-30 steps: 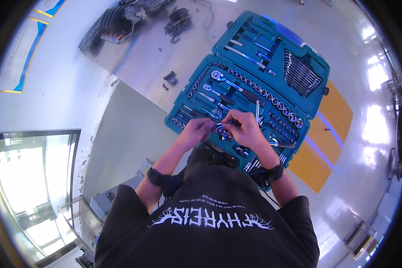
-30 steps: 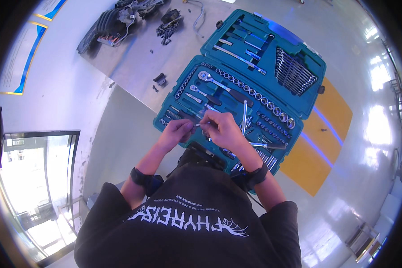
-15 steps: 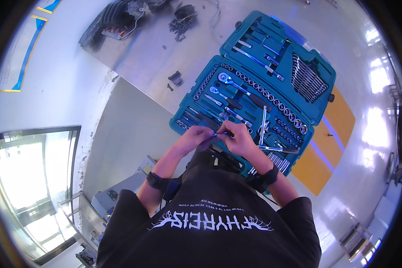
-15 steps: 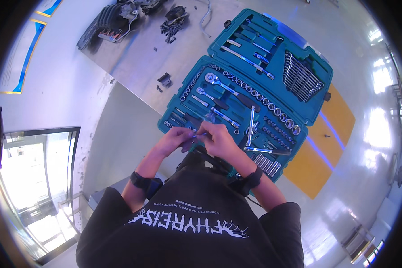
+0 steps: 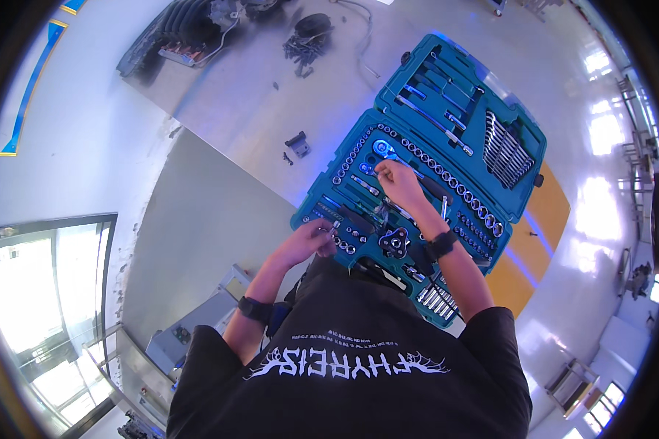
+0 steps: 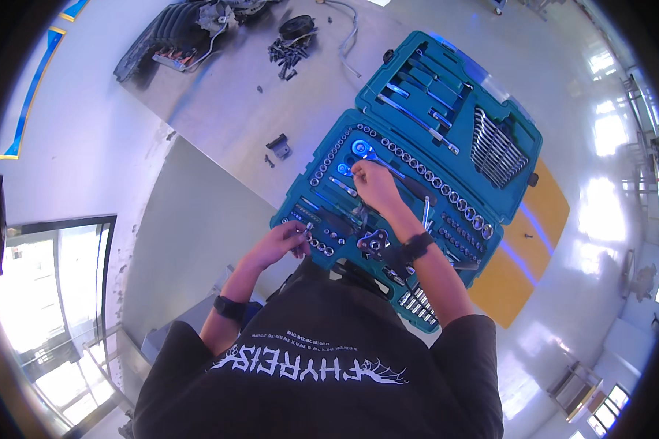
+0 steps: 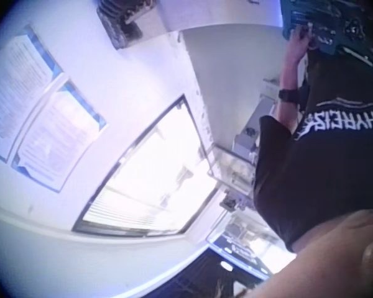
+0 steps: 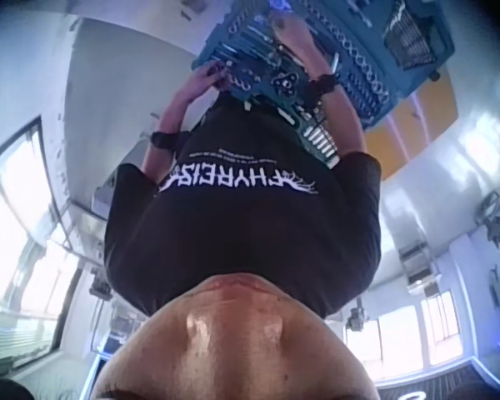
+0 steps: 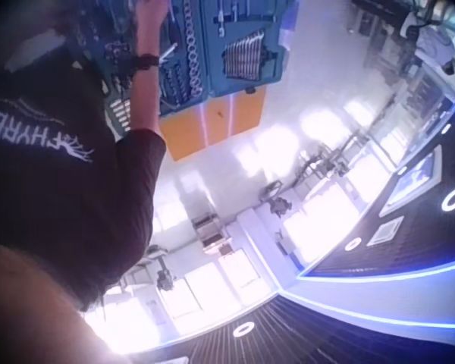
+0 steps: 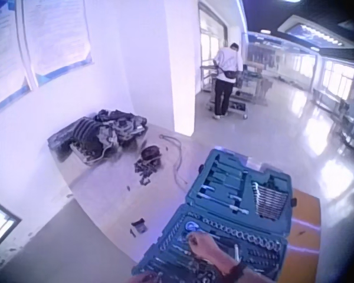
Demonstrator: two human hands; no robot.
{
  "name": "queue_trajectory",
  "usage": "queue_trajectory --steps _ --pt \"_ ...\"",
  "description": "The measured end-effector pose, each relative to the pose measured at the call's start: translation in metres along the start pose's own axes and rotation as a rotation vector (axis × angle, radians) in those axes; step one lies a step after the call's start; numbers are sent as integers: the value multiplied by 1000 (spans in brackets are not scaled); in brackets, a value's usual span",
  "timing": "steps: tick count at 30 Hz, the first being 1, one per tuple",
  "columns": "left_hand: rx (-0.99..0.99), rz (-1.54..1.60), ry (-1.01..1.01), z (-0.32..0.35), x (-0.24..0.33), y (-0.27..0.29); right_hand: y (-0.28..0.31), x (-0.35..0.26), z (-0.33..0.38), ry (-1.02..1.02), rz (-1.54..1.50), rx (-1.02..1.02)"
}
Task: Assemble components onto an engine block, including a pulley and camshaft related parts.
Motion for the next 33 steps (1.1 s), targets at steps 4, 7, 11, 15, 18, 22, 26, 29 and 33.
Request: queue_trajectory --steps 4,7,11,15,18,22,26,29,33 --pt "-21 94 -67 -13 -6 19 -9 -1 -43 153 190 96" --pt "-18 175 -89 -17 -1 29 -20 3 -63 200 221 115" --pt "63 170 -200 -15 6 54 -36 -4 -74 179 279 70" --pt "52 76 -247 -16 15 73 -44 -14 -68 288 362 53" --pt "78 138 -241 -23 17 87 -45 -12 -68 271 358 51" --pt "78 204 -228 -34 21 99 -45 -18 -69 221 378 44" --pt "81 173 -212 -40 37 108 -45 -28 -69 289 457 42" --pt "69 193 -211 -44 42 110 -44 -36 -67 323 496 38" --pt "48 192 -215 -47 48 112 -50 -37 -63 351 485 -39"
Point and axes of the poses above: each hand's wrist, its own z-axis away from the middle knuckle, its own y-axis out of the back of the hand, x = y × z, the point moved 8 cm from there along -z, towards the middle knuckle, and after that the axes turned 4 degrees about y, right-handed, at the moved point
